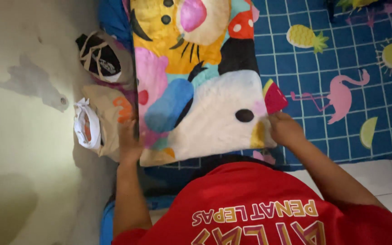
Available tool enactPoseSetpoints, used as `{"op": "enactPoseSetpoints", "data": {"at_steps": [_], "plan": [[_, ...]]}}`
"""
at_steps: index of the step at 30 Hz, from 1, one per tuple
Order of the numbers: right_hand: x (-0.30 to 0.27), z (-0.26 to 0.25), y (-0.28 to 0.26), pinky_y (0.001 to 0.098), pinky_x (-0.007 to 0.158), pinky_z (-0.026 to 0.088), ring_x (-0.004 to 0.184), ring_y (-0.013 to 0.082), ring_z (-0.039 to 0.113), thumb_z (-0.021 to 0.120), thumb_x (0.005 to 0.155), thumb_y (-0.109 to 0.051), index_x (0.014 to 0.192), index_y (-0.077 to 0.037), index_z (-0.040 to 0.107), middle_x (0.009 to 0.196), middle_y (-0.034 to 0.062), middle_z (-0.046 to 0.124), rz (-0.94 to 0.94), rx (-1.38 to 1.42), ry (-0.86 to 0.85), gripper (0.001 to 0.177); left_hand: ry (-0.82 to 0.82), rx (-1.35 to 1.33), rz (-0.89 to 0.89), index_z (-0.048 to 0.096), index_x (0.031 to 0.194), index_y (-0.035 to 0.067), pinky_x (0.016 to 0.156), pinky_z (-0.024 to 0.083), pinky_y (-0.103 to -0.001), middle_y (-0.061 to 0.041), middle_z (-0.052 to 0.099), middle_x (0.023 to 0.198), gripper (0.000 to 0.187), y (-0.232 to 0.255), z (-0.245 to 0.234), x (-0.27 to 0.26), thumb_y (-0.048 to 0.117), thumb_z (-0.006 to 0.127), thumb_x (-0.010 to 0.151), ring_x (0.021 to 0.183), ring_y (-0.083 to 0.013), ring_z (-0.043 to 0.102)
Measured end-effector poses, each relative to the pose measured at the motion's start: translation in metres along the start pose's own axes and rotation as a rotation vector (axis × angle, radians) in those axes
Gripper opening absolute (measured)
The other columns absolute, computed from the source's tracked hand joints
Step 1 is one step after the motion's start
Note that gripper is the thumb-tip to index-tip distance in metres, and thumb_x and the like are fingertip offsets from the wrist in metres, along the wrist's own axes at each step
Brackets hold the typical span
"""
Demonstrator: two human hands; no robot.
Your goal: The person folds a cartoon-patterned blanket on a bed with a blue flamingo-patterned sheet, then uses a broom to sweep the bed surface.
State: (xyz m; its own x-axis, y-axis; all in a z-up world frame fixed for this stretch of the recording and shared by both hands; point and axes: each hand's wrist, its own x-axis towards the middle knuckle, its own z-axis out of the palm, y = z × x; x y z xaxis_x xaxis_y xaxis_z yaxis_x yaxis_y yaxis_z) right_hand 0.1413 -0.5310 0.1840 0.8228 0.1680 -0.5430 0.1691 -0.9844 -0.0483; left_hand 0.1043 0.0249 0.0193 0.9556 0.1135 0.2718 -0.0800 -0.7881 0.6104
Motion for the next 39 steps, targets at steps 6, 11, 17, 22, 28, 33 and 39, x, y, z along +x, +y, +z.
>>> {"op": "enactPoseSetpoints", "data": {"at_steps": [6,11,17,22,28,33,39], "plan": [[0.112,0.048,-0.049,0.0567,0.091,0.049,0.116,0.0410,0.060,0.035,0.099,-0.059,0.126,-0.015,0.063,0.118,0.0142,0.062,-0.671,0.112,0.802,0.059,-0.123,0.590,0.379,0.054,0.150,0.021,0.104,0.033,-0.076,-0.014,0.053,0.153,0.070,0.070,0.067,0.084,0.063,0.056,0.094,0.142,-0.0423,0.045],[0.186,0.112,0.044,0.0625,0.113,0.034,0.142,0.0366,0.049,0.048,0.102,-0.057,0.148,-0.012,0.058,0.152,0.0129,0.058,-0.121,-0.259,0.939,0.065,0.241,0.906,0.404,0.038,0.163,0.011,0.122,0.013,-0.059,-0.009,0.032,0.170,0.073,-0.075,0.072,0.079,0.057,0.038,0.106,0.155,-0.0392,0.022],[0.238,0.022,0.018,0.0665,0.118,0.017,0.155,0.0406,0.023,0.037,0.106,-0.054,0.162,-0.018,0.037,0.169,0.0156,0.029,-0.180,0.146,0.833,0.067,0.336,0.862,0.360,0.024,0.156,-0.016,0.112,0.026,-0.078,-0.037,0.031,0.154,0.056,0.129,0.055,0.188,0.015,0.036,0.111,0.147,-0.0595,0.014],[0.345,-0.060,-0.031,0.0786,0.114,0.011,0.159,0.0391,0.013,0.036,0.101,-0.066,0.157,-0.038,0.039,0.172,0.0061,0.023,-0.358,-0.039,0.649,0.064,-0.470,0.606,0.396,0.038,0.156,0.037,0.105,0.015,-0.090,0.006,0.035,0.165,0.077,0.056,0.181,0.268,0.079,0.034,0.092,0.156,-0.0316,0.021],[0.475,-0.132,0.017,0.0848,0.110,0.010,0.161,0.0355,0.005,0.029,0.091,-0.084,0.159,-0.053,0.025,0.175,-0.0011,0.012,-0.063,-0.118,0.299,0.075,-0.814,0.598,-0.086,0.010,0.163,0.045,0.116,0.000,-0.080,-0.001,0.031,0.167,0.089,0.134,0.118,0.423,0.088,0.026,0.087,0.155,-0.0307,0.026],[0.548,-0.169,0.033,0.0815,0.115,0.001,0.162,0.0270,-0.001,0.028,0.094,-0.080,0.163,-0.050,0.016,0.176,-0.0010,0.002,-0.045,-0.050,0.324,0.076,-0.725,0.625,-0.205,0.014,0.162,0.043,0.117,-0.001,-0.080,0.000,0.010,0.174,0.084,0.090,0.143,0.509,0.084,0.023,0.090,0.160,-0.0279,-0.004],[0.632,-0.187,0.077,0.0588,0.112,0.047,0.137,0.0520,0.048,0.058,0.110,-0.025,0.154,-0.010,0.053,0.157,0.0280,0.038,-0.387,0.276,1.138,0.047,-0.426,0.433,-0.194,0.013,0.165,0.033,0.113,-0.002,-0.080,0.003,0.006,0.173,0.077,0.010,0.177,0.581,0.069,0.010,0.097,0.160,-0.0279,0.013]]}}
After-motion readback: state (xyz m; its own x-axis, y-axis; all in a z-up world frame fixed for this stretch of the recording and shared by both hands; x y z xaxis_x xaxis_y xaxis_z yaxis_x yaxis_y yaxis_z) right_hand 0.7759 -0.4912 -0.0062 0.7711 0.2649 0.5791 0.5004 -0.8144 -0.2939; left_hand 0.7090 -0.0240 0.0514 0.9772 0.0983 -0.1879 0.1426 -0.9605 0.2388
